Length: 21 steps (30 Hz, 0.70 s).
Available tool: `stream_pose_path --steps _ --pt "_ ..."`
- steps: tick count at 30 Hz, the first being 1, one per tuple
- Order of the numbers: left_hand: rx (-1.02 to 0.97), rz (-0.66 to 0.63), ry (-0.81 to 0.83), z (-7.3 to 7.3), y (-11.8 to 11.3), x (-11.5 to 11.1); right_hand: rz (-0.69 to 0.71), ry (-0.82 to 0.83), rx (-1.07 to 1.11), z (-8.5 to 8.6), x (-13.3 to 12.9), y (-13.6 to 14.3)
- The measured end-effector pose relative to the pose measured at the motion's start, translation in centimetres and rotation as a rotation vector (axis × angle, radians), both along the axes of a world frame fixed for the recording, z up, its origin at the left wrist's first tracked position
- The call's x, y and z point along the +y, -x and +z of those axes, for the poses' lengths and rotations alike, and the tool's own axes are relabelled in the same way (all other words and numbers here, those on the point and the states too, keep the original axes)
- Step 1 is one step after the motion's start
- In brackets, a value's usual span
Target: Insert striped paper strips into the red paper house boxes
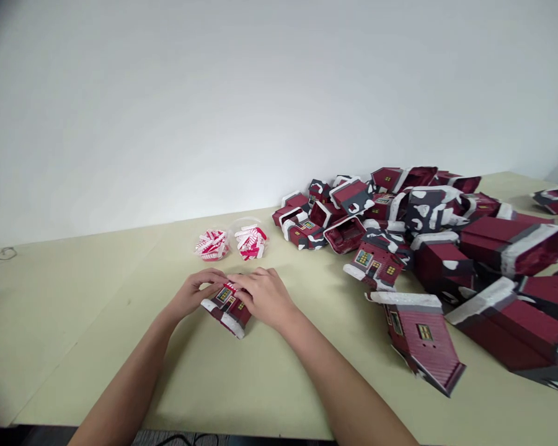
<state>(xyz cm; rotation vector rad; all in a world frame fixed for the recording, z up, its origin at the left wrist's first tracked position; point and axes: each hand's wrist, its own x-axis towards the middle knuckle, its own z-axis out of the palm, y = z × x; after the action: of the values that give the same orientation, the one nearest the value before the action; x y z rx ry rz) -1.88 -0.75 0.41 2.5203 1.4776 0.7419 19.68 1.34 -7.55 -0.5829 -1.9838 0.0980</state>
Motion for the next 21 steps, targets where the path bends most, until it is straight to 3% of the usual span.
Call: stream_pose_path --steps 8,15,21 --pt "0.216 -0.074 -0.031 1.4 -0.2 -0.2 -0.108 0.019 -0.108 0.8 -1.0 0.0" --pt "0.395 -0.137 0.093 3.9 -1.0 -0.6 -0.132 0.090 -0.116 1.9 -1.5 0.0" --pt "0.568 -0.049 0.090 5.9 -3.7 -0.5 -0.053 0.156 -0.054 1.5 -0.6 -0.3"
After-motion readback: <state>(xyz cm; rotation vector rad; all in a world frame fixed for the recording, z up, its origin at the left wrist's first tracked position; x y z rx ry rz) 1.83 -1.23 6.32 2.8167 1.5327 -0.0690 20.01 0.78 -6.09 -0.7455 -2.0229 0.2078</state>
